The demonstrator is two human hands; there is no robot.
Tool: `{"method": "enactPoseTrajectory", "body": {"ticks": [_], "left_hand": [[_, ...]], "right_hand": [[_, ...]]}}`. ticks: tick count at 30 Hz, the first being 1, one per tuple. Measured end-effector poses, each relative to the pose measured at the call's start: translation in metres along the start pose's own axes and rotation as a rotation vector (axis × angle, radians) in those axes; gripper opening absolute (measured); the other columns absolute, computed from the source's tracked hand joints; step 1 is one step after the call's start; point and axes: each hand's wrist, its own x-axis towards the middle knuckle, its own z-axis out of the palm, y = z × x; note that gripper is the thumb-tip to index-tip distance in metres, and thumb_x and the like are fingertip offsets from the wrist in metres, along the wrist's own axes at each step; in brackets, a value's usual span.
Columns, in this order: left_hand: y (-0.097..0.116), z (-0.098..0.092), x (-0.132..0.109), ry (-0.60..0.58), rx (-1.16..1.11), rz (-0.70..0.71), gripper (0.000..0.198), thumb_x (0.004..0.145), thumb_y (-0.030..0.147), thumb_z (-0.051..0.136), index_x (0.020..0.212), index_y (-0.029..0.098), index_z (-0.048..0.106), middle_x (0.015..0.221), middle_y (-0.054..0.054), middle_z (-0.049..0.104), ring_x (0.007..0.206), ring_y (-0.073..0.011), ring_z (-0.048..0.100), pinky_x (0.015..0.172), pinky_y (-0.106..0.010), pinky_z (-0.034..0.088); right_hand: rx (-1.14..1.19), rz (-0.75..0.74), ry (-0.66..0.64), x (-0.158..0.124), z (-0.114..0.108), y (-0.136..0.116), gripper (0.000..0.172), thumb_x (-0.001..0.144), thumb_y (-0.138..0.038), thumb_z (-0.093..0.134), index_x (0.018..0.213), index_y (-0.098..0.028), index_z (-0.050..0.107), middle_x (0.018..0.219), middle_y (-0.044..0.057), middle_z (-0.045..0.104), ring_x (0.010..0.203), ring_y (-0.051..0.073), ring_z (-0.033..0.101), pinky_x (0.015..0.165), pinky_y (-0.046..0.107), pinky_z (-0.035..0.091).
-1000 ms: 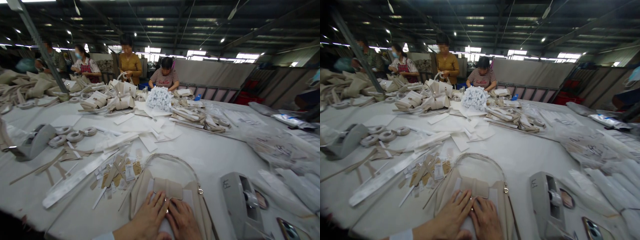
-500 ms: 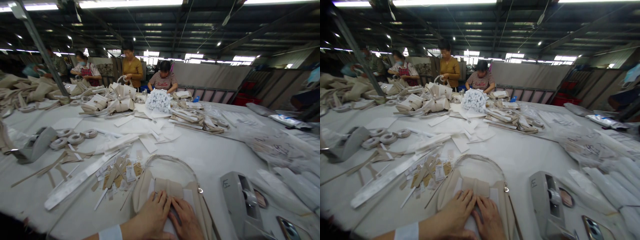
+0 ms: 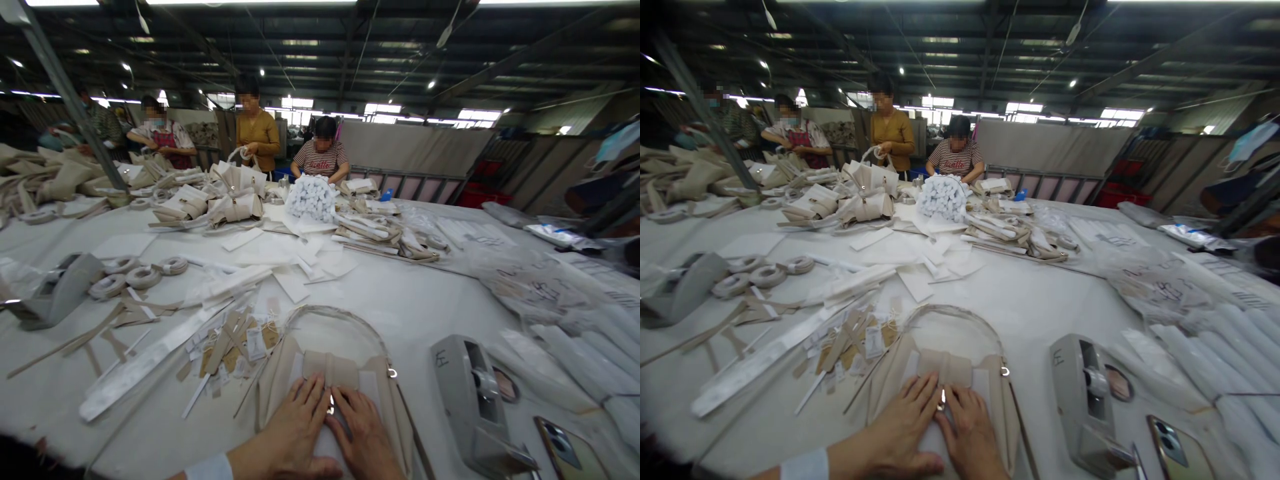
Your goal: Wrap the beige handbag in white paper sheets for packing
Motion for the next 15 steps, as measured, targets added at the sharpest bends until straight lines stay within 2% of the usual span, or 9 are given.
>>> {"method": "enactPoseTrajectory", "body": {"ticks": [5, 10, 12, 15], "left_hand": [[0.005, -0.008, 0.000, 0.000, 0.059, 0.023, 0.106, 0.078, 0.081, 0.033, 0.149, 0.006, 0.010, 0.152, -0.025, 0.009, 0.142, -0.0380, 0.010, 0.116, -0.051, 0.017], [-0.006, 0.009, 0.000, 0.068, 0.142, 0.071, 0.100, 0.082, 0.076, 0.036, 0.150, 0.011, 0.003, 0.154, -0.021, 0.010, 0.142, -0.0369, 0.014, 0.114, -0.053, 0.021], [-0.013, 0.019, 0.003, 0.115, 0.221, 0.078, 0.087, 0.089, 0.064, 0.038, 0.150, 0.012, 0.003, 0.153, -0.020, 0.014, 0.141, -0.0352, 0.019, 0.113, -0.051, 0.027], [-0.022, 0.035, 0.012, 0.200, 0.393, 0.091, 0.059, 0.099, 0.038, 0.033, 0.149, 0.013, 0.016, 0.148, -0.018, 0.031, 0.137, -0.0300, 0.033, 0.108, -0.045, 0.036]], "right_hand": [[-0.026, -0.032, 0.018, -0.002, 0.002, 0.004, 0.038, 0.091, -0.028, 0.051, 0.128, -0.021, 0.050, 0.116, 0.013, 0.062, 0.106, 0.027, 0.059, 0.091, 0.045, 0.051], [-0.080, -0.086, 0.084, -0.003, 0.004, 0.005, 0.038, 0.089, -0.027, 0.053, 0.127, -0.021, 0.051, 0.112, 0.012, 0.065, 0.100, 0.025, 0.062, 0.087, 0.041, 0.054], [-0.121, -0.144, 0.144, -0.001, 0.005, 0.010, 0.038, 0.088, -0.027, 0.054, 0.125, -0.020, 0.052, 0.108, 0.011, 0.067, 0.098, 0.024, 0.064, 0.084, 0.038, 0.055], [-0.191, -0.292, 0.288, 0.006, 0.010, 0.026, 0.033, 0.088, -0.030, 0.053, 0.120, -0.020, 0.057, 0.099, 0.008, 0.070, 0.088, 0.021, 0.067, 0.075, 0.029, 0.056]]}}
